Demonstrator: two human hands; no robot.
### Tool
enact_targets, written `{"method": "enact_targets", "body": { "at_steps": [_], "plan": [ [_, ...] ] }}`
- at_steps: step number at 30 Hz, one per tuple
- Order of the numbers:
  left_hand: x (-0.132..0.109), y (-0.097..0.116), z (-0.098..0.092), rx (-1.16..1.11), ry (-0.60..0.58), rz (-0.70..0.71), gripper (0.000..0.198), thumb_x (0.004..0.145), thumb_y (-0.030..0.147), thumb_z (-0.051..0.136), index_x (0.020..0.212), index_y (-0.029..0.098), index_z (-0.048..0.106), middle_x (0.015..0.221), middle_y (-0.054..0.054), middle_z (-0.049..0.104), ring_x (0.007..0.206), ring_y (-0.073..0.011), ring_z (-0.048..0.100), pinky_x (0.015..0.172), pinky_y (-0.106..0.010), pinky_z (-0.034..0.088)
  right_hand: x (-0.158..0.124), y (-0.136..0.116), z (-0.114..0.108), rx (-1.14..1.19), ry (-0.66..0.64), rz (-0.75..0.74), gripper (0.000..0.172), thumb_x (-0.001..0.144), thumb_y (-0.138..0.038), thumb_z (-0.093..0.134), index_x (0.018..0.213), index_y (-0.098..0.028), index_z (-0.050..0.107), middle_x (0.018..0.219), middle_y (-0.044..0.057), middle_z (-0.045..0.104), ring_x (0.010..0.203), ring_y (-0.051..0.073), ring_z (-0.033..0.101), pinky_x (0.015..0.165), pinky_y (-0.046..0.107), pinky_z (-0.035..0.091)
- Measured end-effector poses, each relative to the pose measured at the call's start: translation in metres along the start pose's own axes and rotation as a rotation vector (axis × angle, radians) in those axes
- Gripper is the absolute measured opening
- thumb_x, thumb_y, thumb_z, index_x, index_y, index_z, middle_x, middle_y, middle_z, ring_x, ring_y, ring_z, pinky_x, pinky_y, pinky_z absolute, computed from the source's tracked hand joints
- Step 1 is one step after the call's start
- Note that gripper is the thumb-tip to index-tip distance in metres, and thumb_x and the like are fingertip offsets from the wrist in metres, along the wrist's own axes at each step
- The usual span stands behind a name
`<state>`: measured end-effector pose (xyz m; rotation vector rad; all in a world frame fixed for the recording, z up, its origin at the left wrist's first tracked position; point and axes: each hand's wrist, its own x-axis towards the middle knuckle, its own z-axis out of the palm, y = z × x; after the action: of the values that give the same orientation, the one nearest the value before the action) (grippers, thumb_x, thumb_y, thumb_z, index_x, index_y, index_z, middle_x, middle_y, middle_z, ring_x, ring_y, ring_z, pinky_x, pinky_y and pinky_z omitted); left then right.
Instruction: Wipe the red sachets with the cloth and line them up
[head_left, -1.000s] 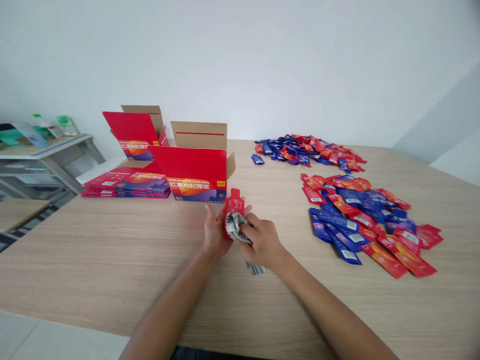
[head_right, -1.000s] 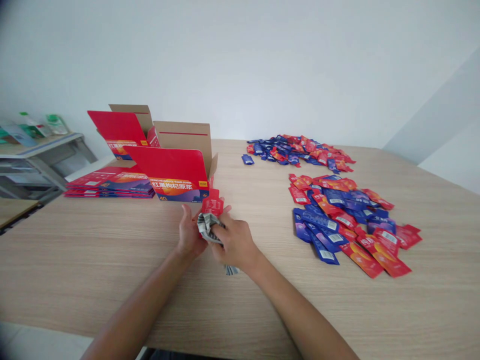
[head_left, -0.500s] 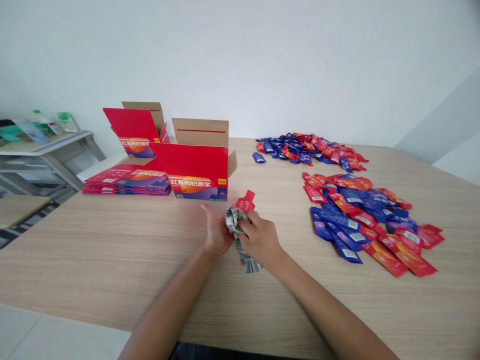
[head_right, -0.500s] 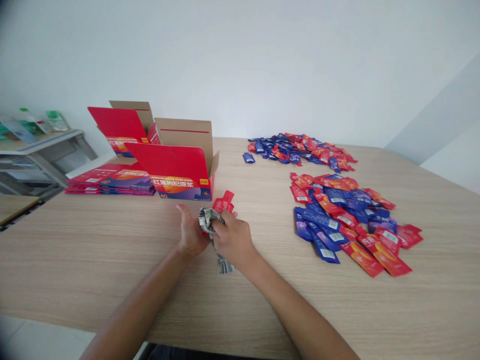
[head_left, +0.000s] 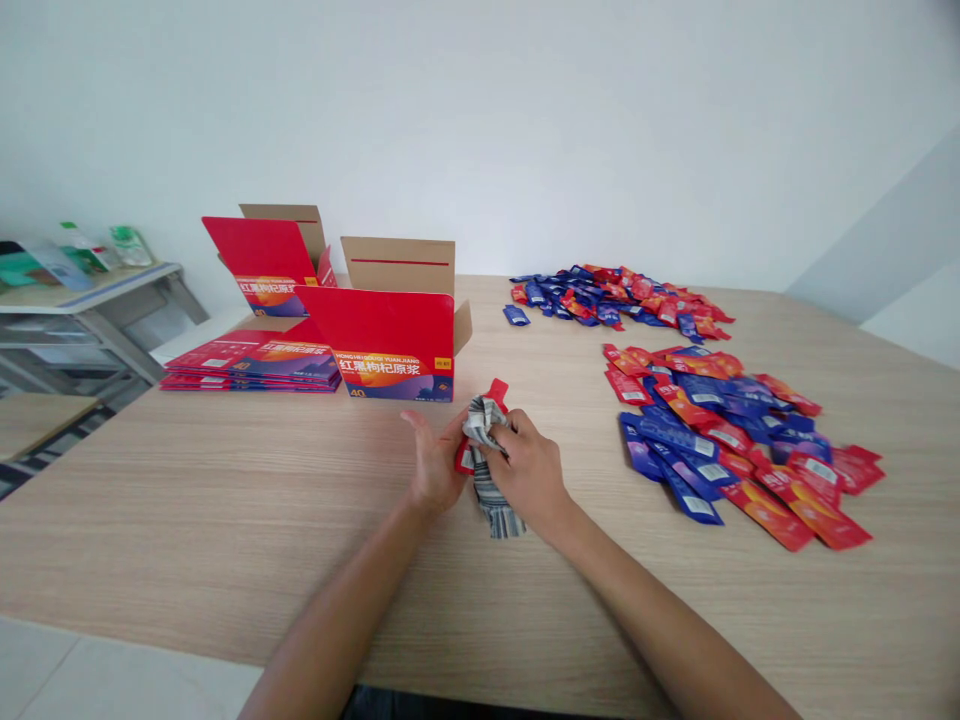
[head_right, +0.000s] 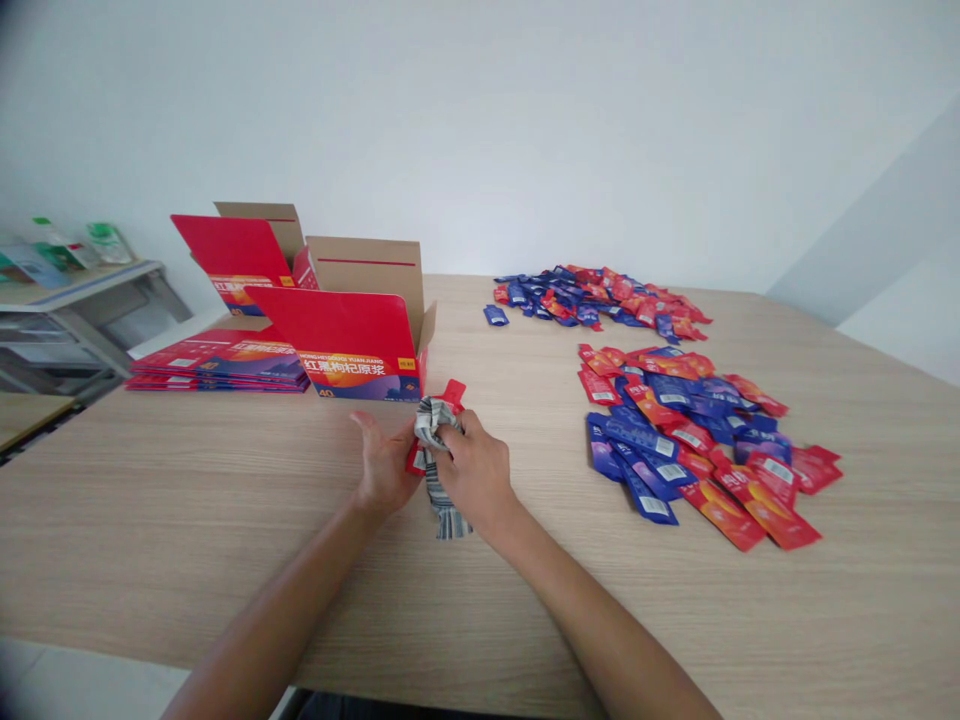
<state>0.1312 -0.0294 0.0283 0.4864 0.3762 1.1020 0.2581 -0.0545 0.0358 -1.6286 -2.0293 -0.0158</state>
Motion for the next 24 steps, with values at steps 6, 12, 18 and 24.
{"method": "enact_targets", "body": {
  "at_steps": [6,12,18,24],
  "plan": [
    [-0.001,-0.007,-0.002,0.086,0.076,0.139,0.109,0.081,0.081,-0.005,0.122,0.010,0.068,0.108,-0.015,0.073,0.117,-0.0280,0.059,0.102,-0.036,0.044,0.003,0.002,-0.001,0.149,0.045,0.044,0.021,0.096,-0.037,0.056,0.088,-0.022,0.068,0.089,0.002,0.058,0.075,0.015,0.059,0.059,0.025,0.036],
    [0.002,-0.008,0.000,0.071,0.088,0.186,0.106,0.082,0.081,-0.001,0.123,0.011,0.068,0.117,-0.016,0.072,0.123,-0.0282,0.058,0.104,-0.036,0.043,0.006,0.007,-0.001,0.336,0.094,0.023,0.032,0.097,-0.041,0.052,0.072,-0.021,0.057,0.077,0.000,0.053,0.071,0.015,0.056,0.063,0.026,0.038],
    [0.004,-0.002,0.003,0.017,0.143,0.177,0.107,0.077,0.089,0.010,0.125,0.011,0.065,0.115,-0.017,0.072,0.115,-0.0327,0.063,0.099,-0.042,0.048,0.011,0.018,-0.001,0.499,0.156,0.026,0.037,0.095,-0.040,0.054,0.064,-0.022,0.044,0.067,-0.003,0.045,0.061,0.013,0.048,0.059,0.026,0.034],
    [0.006,0.003,0.002,0.018,0.258,0.194,0.103,0.079,0.087,0.009,0.112,0.010,0.070,0.095,-0.017,0.075,0.101,-0.0319,0.069,0.089,-0.043,0.053,0.016,0.025,-0.009,0.475,0.176,0.004,0.035,0.093,-0.037,0.054,0.064,-0.022,0.044,0.065,-0.003,0.044,0.061,0.014,0.047,0.059,0.026,0.033]
  ]
}}
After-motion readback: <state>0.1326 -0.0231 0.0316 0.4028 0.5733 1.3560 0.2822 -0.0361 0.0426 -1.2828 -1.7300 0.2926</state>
